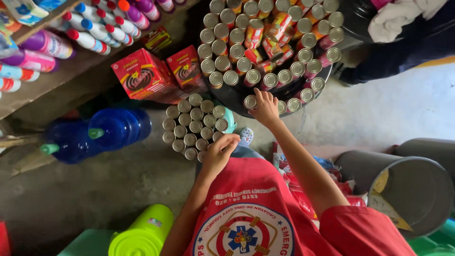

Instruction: Organizing and stocking various canned goods on grocery store shelves.

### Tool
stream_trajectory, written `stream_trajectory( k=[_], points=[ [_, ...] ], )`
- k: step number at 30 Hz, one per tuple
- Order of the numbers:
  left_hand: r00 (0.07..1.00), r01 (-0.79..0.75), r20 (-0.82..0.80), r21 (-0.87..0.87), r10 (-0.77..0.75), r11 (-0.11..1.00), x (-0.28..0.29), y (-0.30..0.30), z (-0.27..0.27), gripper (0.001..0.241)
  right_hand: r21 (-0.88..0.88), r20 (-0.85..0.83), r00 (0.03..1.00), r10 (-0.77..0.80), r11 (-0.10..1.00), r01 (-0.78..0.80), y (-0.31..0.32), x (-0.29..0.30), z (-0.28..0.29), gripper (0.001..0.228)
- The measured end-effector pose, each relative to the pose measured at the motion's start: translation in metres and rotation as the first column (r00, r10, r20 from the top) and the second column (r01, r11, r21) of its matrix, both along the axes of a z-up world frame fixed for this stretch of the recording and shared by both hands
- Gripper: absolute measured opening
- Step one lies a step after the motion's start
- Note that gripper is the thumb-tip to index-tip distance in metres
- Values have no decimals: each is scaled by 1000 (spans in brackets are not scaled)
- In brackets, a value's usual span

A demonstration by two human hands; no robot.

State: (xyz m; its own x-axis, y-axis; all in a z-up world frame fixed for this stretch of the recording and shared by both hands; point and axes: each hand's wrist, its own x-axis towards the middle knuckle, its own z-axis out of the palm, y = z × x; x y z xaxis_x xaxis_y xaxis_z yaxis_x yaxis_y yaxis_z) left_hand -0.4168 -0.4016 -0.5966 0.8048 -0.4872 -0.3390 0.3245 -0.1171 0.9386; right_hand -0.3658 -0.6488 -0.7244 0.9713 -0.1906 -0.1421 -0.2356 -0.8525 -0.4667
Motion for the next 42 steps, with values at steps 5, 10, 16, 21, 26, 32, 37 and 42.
stream_trajectory(
  k=[5, 10, 16, 21, 26, 32, 37, 42],
  points=[
    [998, -53, 37, 47, 51, 998, 0, -1, 6, 27, -37, -42, 995, 92, 995, -94, -5, 3, -34, 93],
    [989, -150, 17, 18, 149, 989, -5, 0, -2, 26, -117, -15, 988, 151, 982, -152, -8, 4, -41, 76],
    [976, -210, 37, -84, 213, 974, -17, 1, -26, 24, -48, 186, 971, 149, 989, -142, -10, 1, 6, 67],
    [913, -316, 324, 181, 247, 931, -23, 3, -16, 37, 337, 255, 961, 108, 922, -193, -5, -1, 75, 57],
    [836, -298, 529, 214, 146, 930, -26, 5, 9, 75, 856, 33, 989, 141, 506, -101, 11, -7, 99, 50],
    [912, -249, 267, -239, 310, 939, -38, 29, 9, 75, 919, 29, 983, 183, 383, -98, 64, -20, 130, 54],
    [947, -271, 48, -415, 319, 868, -45, 94, 18, 59, 978, 51, 973, 225, 185, -94, 125, -39, 143, 64],
    [977, -210, -113, -687, 184, 696, -64, 177, -28, 60, 958, 109, 937, 333, -287, -10, 224, -67, 179, 74]
  ],
)
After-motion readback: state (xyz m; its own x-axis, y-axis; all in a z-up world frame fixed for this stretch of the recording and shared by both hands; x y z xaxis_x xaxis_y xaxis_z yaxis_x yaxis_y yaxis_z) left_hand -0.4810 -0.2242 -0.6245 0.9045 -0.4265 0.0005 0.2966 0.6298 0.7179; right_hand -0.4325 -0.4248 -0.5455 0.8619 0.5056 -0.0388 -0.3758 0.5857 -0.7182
